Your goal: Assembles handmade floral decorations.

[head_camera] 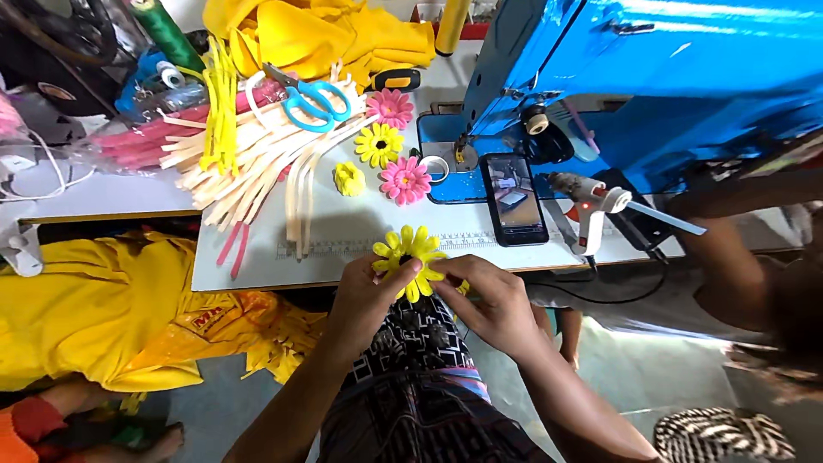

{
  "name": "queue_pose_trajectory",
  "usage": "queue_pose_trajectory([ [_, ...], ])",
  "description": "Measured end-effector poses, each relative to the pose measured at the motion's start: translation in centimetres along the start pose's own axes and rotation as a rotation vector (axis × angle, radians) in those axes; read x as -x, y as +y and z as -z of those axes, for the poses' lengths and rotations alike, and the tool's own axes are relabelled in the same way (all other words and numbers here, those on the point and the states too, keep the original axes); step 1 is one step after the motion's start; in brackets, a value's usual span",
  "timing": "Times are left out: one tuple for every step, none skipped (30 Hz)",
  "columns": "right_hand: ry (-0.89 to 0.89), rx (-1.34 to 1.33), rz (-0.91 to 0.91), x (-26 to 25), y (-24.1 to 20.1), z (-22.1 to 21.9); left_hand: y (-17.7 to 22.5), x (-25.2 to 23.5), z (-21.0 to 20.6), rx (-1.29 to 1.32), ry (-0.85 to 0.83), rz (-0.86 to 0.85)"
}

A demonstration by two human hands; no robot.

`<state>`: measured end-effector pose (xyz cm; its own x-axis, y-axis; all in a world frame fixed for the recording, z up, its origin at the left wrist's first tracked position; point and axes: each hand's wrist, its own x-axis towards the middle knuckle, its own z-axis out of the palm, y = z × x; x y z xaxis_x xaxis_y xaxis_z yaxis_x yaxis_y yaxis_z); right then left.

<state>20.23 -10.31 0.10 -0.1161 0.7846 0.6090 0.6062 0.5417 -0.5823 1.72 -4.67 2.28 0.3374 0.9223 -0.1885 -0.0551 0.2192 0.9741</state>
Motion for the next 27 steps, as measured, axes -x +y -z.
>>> queue_pose_trajectory([
  [0.021,0.019,0.008,0.1,0.1,-0.1,-0.2,0.0,-0.3,0.025,-0.002,0.006],
  [0.044,0.038,0.014,0.1,0.2,-0.2,-0.3,0.0,-0.6,0.054,-0.001,0.012],
  [0.066,0.051,0.022,0.2,0.2,-0.2,-0.4,0.1,-0.9,0.088,0.003,0.021],
  [0.083,0.060,0.033,0.3,0.3,-0.3,-0.6,0.2,-1.2,0.115,0.008,0.033],
  [0.096,0.065,0.047,0.3,0.4,-0.3,-0.6,0.4,-1.4,0.130,0.012,0.041],
  [0.101,0.066,0.061,0.4,0.5,-0.2,-0.6,0.4,-1.6,0.139,0.017,0.041],
  [0.103,0.064,0.075,0.4,0.6,-0.1,-0.7,0.5,-1.8,0.139,0.021,0.034],
  [0.103,0.063,0.086,0.5,0.7,-0.1,-0.7,0.5,-1.9,0.135,0.023,0.026],
  [0.102,0.059,0.093,0.5,0.7,0.0,-0.7,0.5,-2.0,0.133,0.025,0.021],
  [0.102,0.053,0.094,0.6,0.7,0.0,-0.6,0.5,-2.1,0.129,0.028,0.021],
  [0.103,0.047,0.089,0.6,0.8,0.1,-0.5,0.5,-2.2,0.128,0.030,0.022],
  [0.107,0.045,0.078,0.6,0.8,0.2,-0.5,0.5,-2.3,0.126,0.030,0.022],
  [0.110,0.043,0.060,0.7,0.7,0.2,-0.4,0.5,-2.3,0.117,0.031,0.020],
  [0.112,0.040,0.035,0.8,0.7,0.3,-0.4,0.4,-2.2,0.102,0.031,0.013],
  [0.105,0.036,0.001,0.9,0.5,0.3,-0.5,0.4,-2.2,0.085,0.029,-0.004],
  [0.092,0.032,-0.036,1.0,0.4,0.3,-0.6,0.4,-2.1,0.063,0.028,-0.029],
  [0.067,0.017,-0.079,1.2,0.2,0.4,-0.6,0.4,-1.9,0.040,0.026,-0.061],
  [0.034,-0.025,-0.129,1.3,0.0,0.5,-0.7,0.4,-1.8,0.009,0.015,-0.094],
  [-0.003,-0.094,-0.182,1.3,-0.2,0.7,-0.7,0.4,-1.6,-0.020,-0.006,-0.126],
  [-0.042,-0.178,-0.233,1.4,-0.3,0.8,-0.7,0.4,-1.4,-0.049,-0.029,-0.151],
  [-0.076,-0.265,-0.280,1.4,-0.4,1.0,-0.7,0.4,-1.2,-0.072,-0.048,-0.167],
  [-0.109,-0.348,-0.324,1.4,-0.6,1.1,-0.7,0.4,-1.1,-0.089,-0.062,-0.180],
  [-0.142,-0.426,-0.360,1.3,-0.7,1.2,-0.8,0.4,-1.0,-0.103,-0.074,-0.191],
  [-0.174,-0.486,-0.387,1.2,-0.8,1.4,-0.7,0.4,-0.8,-0.114,-0.082,-0.199],
  [-0.196,-0.526,-0.401,1.1,-0.9,1.5,-0.7,0.4,-0.7,-0.125,-0.090,-0.206],
  [-0.203,-0.554,-0.401,1.0,-1.0,1.5,-0.8,0.4,-0.6,-0.136,-0.101,-0.211],
  [-0.199,-0.568,-0.395,1.0,-1.1,1.5,-0.9,0.5,-0.7,-0.142,-0.112,-0.208],
])
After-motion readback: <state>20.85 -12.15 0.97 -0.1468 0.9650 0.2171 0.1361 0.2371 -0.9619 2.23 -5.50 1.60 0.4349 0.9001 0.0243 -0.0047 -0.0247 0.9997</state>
